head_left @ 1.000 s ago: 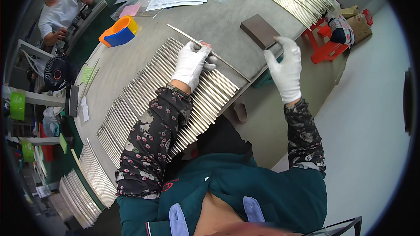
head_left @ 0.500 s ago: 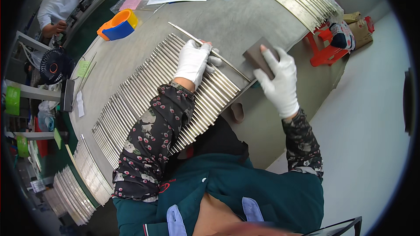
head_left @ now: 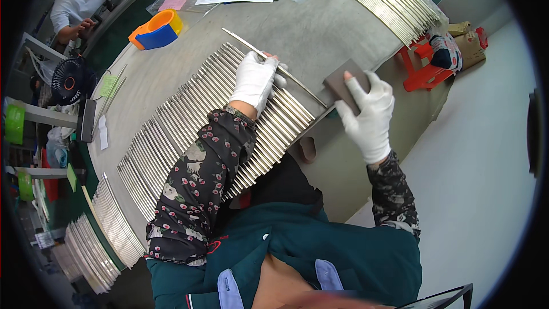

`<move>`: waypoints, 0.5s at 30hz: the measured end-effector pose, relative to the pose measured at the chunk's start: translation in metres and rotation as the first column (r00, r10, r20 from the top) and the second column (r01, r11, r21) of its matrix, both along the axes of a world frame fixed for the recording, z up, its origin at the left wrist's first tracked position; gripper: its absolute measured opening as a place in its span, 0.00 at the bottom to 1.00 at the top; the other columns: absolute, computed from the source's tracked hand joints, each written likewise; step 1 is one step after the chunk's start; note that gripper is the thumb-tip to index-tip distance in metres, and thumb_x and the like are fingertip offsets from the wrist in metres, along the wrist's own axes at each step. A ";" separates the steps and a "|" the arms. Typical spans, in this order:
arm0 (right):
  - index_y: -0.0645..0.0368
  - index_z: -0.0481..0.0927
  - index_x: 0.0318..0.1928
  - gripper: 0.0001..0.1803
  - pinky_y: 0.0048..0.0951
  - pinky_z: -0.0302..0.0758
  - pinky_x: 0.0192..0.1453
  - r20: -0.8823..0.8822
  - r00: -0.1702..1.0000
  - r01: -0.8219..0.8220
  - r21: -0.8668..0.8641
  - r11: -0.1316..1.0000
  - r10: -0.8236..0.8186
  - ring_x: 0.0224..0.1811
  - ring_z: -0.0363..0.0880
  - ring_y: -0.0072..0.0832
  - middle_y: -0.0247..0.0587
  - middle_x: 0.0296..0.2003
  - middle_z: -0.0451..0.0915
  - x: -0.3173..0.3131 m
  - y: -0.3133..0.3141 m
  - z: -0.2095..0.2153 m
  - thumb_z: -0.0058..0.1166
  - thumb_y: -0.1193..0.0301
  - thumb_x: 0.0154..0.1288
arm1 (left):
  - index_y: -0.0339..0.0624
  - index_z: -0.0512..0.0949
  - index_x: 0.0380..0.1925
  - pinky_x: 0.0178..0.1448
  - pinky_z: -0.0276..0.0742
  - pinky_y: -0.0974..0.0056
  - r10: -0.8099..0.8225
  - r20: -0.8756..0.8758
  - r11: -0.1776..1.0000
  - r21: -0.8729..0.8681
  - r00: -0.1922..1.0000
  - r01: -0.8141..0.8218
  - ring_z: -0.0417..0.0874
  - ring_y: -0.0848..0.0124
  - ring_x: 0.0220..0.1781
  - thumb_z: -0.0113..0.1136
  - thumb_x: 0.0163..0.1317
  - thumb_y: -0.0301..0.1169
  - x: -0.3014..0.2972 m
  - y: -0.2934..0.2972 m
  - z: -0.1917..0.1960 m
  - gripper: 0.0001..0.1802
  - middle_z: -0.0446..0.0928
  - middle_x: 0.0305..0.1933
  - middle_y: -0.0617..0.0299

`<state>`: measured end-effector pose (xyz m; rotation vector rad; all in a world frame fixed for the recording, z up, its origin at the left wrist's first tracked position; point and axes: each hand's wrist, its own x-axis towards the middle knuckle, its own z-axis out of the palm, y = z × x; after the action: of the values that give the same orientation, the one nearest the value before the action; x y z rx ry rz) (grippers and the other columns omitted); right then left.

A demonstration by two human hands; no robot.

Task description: Polishing a large collection of thin metal rods using a handheld sanding block.

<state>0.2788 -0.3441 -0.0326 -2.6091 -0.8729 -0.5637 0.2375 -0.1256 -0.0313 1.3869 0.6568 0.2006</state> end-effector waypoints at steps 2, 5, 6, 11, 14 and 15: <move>0.47 0.78 0.53 0.30 0.43 0.66 0.53 0.006 0.921 -0.388 0.080 0.918 0.388 0.52 0.68 0.47 0.53 0.52 0.69 -0.032 0.009 0.010 0.67 0.61 0.45 | 0.36 0.67 0.40 0.12 0.63 0.76 0.000 -0.008 1.000 -0.014 1.000 0.000 0.76 0.78 0.17 0.50 0.68 0.30 -0.005 0.001 -0.002 0.08 0.81 0.35 0.53; 0.49 0.78 0.52 0.29 0.43 0.66 0.52 0.024 0.989 -0.146 0.011 0.989 0.145 0.51 0.68 0.48 0.54 0.53 0.69 -0.006 0.001 -0.002 0.67 0.63 0.45 | 0.36 0.67 0.41 0.12 0.64 0.76 -0.006 0.011 1.000 0.003 1.000 0.006 0.76 0.78 0.17 0.49 0.68 0.30 -0.004 -0.001 0.002 0.08 0.81 0.35 0.53; 0.49 0.78 0.52 0.29 0.43 0.66 0.52 0.052 0.998 -0.019 -0.003 1.000 0.019 0.51 0.68 0.48 0.54 0.53 0.69 0.001 0.002 0.001 0.67 0.63 0.45 | 0.36 0.67 0.41 0.12 0.64 0.76 -0.002 0.012 1.000 0.004 1.000 0.002 0.76 0.78 0.17 0.49 0.68 0.30 -0.004 -0.001 0.000 0.08 0.81 0.35 0.53; 0.49 0.78 0.53 0.28 0.43 0.65 0.53 -0.006 0.968 -0.251 0.026 0.968 0.251 0.53 0.67 0.47 0.54 0.54 0.69 -0.024 0.009 -0.002 0.65 0.63 0.47 | 0.36 0.67 0.42 0.12 0.64 0.77 -0.004 -0.005 1.000 0.002 1.000 0.004 0.76 0.78 0.17 0.49 0.69 0.30 -0.006 -0.002 0.002 0.08 0.81 0.35 0.54; 0.47 0.78 0.52 0.28 0.42 0.65 0.53 0.061 0.993 -0.100 0.030 0.995 0.098 0.52 0.67 0.47 0.53 0.54 0.68 -0.011 -0.001 -0.001 0.66 0.62 0.47 | 0.36 0.67 0.42 0.12 0.64 0.77 -0.005 0.011 1.000 -0.005 1.000 0.005 0.75 0.78 0.17 0.49 0.69 0.30 -0.004 -0.001 0.000 0.08 0.81 0.35 0.54; 0.47 0.78 0.52 0.28 0.42 0.65 0.53 0.059 0.993 -0.099 0.031 0.995 0.097 0.52 0.67 0.47 0.53 0.54 0.68 -0.018 0.001 0.000 0.66 0.62 0.47 | 0.36 0.67 0.42 0.12 0.64 0.77 -0.009 0.021 1.000 -0.018 1.000 0.009 0.75 0.78 0.17 0.49 0.69 0.29 -0.003 -0.001 -0.001 0.08 0.81 0.35 0.53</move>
<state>0.2609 -0.3428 -0.0329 -2.5151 -0.9955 -0.6241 0.2343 -0.1269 -0.0328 1.3687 0.6339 0.2014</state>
